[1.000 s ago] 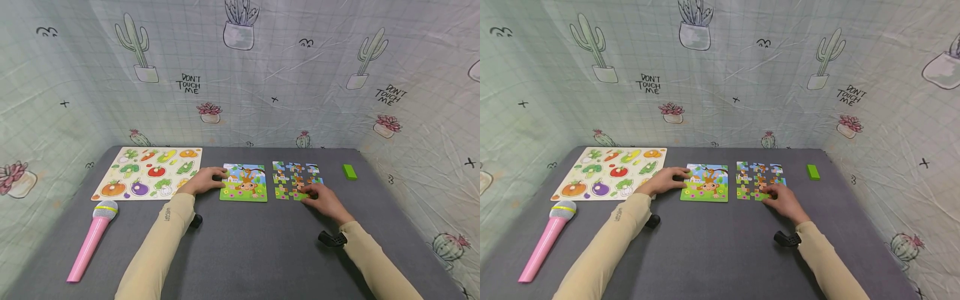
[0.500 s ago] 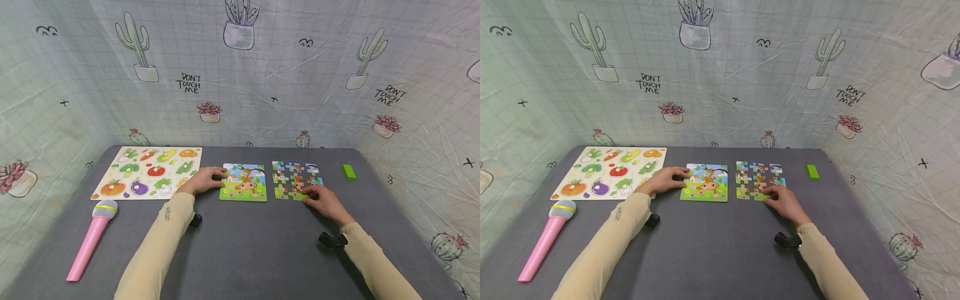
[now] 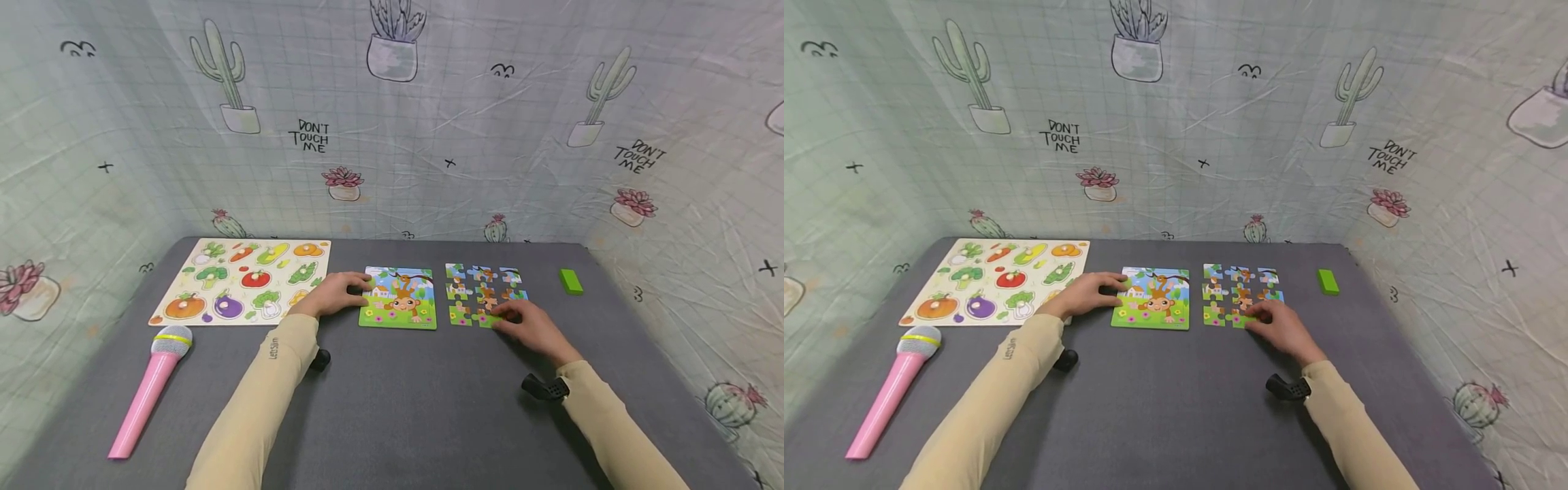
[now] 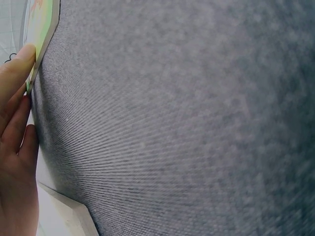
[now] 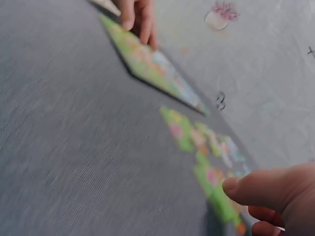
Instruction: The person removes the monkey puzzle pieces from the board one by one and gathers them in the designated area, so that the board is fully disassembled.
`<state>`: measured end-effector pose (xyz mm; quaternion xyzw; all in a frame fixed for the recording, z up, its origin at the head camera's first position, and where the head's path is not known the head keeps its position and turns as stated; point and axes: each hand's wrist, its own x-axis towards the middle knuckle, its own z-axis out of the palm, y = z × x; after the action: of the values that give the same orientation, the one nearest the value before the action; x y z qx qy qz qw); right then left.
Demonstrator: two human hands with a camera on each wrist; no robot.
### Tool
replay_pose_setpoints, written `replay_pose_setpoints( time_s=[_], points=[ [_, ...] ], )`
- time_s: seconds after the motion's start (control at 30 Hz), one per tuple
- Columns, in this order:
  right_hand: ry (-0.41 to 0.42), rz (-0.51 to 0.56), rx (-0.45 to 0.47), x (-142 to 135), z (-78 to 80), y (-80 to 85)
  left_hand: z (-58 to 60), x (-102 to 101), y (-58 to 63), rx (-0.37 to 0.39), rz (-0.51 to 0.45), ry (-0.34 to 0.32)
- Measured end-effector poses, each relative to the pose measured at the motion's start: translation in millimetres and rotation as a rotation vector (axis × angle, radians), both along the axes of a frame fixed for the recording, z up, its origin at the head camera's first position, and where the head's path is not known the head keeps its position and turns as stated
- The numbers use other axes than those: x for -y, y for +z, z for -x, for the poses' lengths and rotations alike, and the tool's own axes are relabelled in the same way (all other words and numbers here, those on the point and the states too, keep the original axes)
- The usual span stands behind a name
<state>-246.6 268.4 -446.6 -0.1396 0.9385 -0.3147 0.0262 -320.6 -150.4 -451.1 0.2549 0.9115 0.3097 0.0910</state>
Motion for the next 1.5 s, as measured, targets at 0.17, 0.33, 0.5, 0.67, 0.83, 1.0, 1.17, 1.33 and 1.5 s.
replay_pose_setpoints(
  time_s=[0.17,0.33,0.5,0.67,0.83,1.0,1.17,1.33,1.5],
  points=[
    [-0.022,0.092,0.063,19,6.2,12.5,0.1,0,0.0,-0.002,0.0,0.0],
    [0.034,0.189,0.084,59,9.3,23.0,-2.1,-1,-0.1,0.01,-0.012,0.006],
    [0.078,0.245,0.117,104,7.3,21.5,-3.8,-3,-0.8,0.002,-0.007,0.02],
    [0.093,0.26,0.133,136,5.8,13.6,-5.1,-5,-0.9,-0.012,0.024,0.04],
    [0.058,0.278,0.108,149,6.7,3.0,-6.4,-6,-0.5,-0.04,0.049,0.027],
    [0.023,0.276,0.075,152,6.9,-2.1,-7.8,-3,2.4,-0.062,0.077,0.029],
    [-0.008,0.265,0.071,150,8.8,-4.0,-8.7,0,3.1,-0.056,0.036,0.044],
    [-0.029,0.238,0.087,147,11.0,-6.8,-7.9,4,-2.0,-0.025,-0.042,0.044],
    [0.007,0.182,0.043,145,12.2,-7.3,-8.0,6,-1.1,-0.005,-0.048,0.036]
  ],
)
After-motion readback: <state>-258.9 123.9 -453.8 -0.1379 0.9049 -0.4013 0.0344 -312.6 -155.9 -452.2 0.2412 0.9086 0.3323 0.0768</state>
